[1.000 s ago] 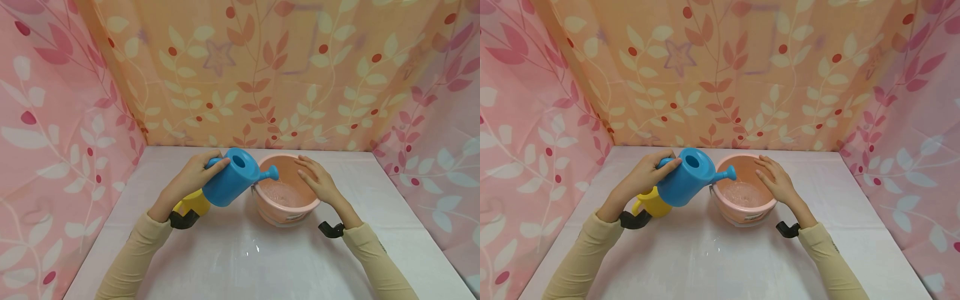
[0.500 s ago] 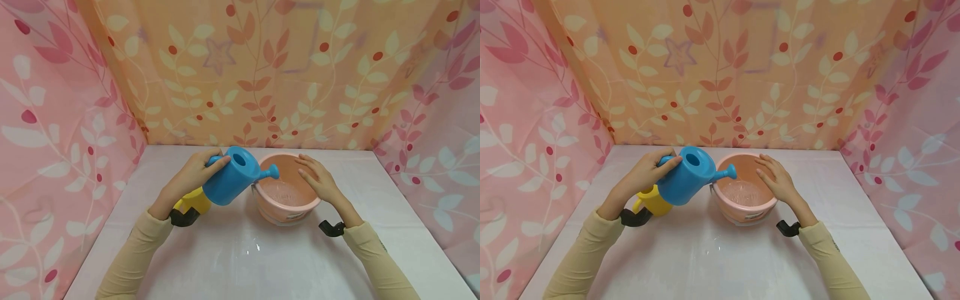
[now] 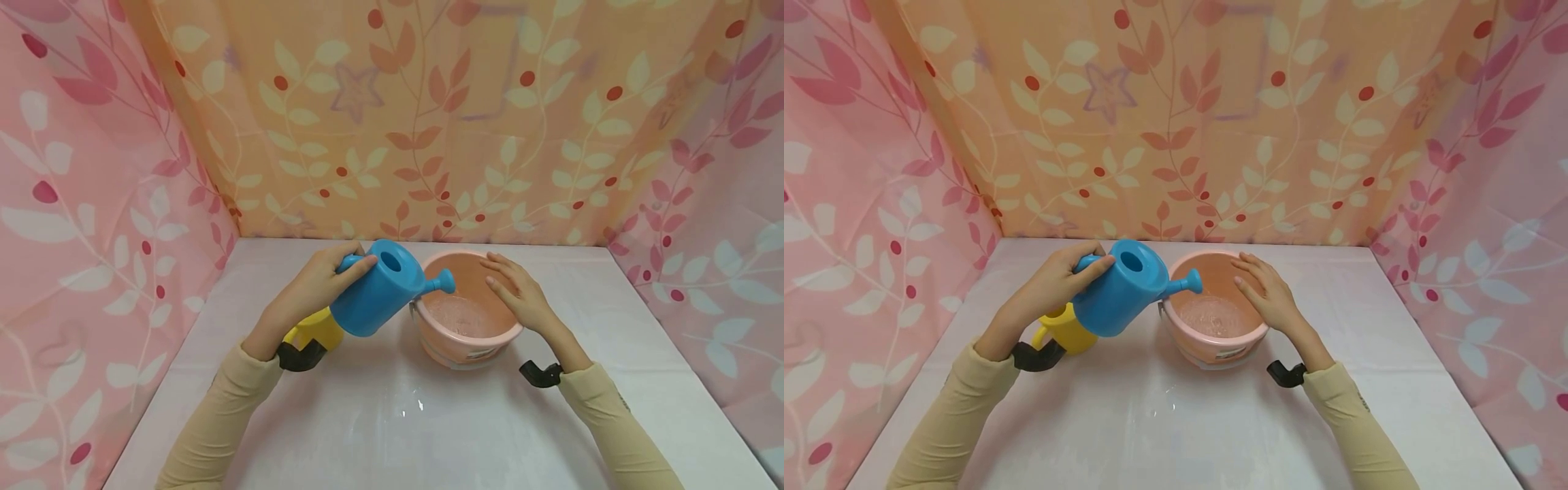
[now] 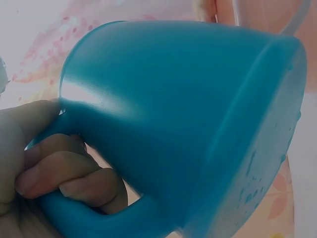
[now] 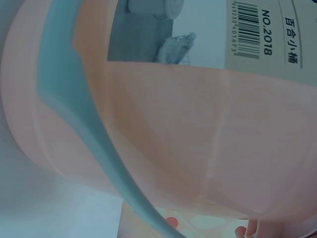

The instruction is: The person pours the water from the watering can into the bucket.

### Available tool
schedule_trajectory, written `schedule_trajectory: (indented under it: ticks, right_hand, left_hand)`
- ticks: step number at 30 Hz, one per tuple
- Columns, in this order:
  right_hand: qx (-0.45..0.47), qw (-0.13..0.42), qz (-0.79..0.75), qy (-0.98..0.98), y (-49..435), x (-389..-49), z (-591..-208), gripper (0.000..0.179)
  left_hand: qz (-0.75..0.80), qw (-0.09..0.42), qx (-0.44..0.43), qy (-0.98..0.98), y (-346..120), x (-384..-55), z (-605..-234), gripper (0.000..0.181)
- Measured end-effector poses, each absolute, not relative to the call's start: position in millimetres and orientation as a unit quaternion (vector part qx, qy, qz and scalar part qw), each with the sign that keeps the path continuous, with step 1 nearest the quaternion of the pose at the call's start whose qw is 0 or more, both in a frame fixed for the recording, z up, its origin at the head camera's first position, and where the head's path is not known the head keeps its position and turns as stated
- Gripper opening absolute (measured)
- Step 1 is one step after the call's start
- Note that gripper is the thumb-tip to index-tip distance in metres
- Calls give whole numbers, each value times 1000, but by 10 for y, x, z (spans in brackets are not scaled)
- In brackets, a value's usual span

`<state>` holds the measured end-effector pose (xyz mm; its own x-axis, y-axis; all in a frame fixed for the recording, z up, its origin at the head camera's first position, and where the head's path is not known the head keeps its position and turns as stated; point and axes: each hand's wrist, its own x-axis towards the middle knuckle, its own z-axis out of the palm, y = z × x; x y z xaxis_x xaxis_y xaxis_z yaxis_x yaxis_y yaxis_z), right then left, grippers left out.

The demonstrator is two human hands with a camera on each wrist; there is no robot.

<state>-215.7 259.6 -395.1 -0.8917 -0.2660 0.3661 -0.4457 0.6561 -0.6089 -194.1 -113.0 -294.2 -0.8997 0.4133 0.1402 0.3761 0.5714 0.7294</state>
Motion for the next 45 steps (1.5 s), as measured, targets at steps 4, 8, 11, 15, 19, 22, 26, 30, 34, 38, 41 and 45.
schedule_trajectory:
  ticks: [4, 8, 11, 15, 19, 22, 26, 30, 34, 38, 41, 45]
  right_hand:
    - [199, 122, 366, -901, 2594, -2148, -3943, 40]
    - [200, 122, 365, -901, 2593, -2148, -3938, 40]
    - [199, 123, 364, -901, 2593, -2152, -3940, 40]
    - [197, 121, 363, -902, 2593, -2158, -3945, 40]
    - [197, 120, 364, -903, 2591, -2162, -3946, 41]
    - [197, 120, 365, -902, 2590, -2160, -3944, 40]
    - [198, 120, 365, -902, 2590, -2157, -3943, 40]
    - [197, 120, 365, -902, 2591, -2159, -3947, 40]
    - [198, 119, 366, -901, 2586, -2154, -3940, 40]
    - [198, 118, 367, -901, 2585, -2149, -3936, 40]
    - [197, 117, 367, -901, 2587, -2149, -3939, 41]
    - [199, 122, 366, -901, 2585, -2151, -3939, 40]
  left_hand:
    - [413, 22, 221, 883, -1125, -1944, -2950, 34]
    - [412, 14, 229, 882, -1119, -1947, -2949, 34]
    - [411, 14, 230, 882, -1112, -1944, -2936, 33]
    - [412, 18, 235, 880, -1106, -1934, -2913, 32]
    - [410, 20, 247, 878, -1104, -1932, -2892, 31]
    - [414, 24, 252, 875, -1106, -1936, -2886, 29]
    - [423, 30, 251, 870, -1111, -1939, -2889, 28]
    - [428, 36, 250, 868, -1112, -1942, -2890, 27]
    - [428, 41, 246, 869, -1113, -1950, -2892, 26]
    - [422, 42, 245, 872, -1111, -1965, -2892, 27]
    - [418, 43, 247, 873, -1106, -1974, -2888, 27]
    - [415, 46, 246, 874, -1099, -1980, -2881, 27]
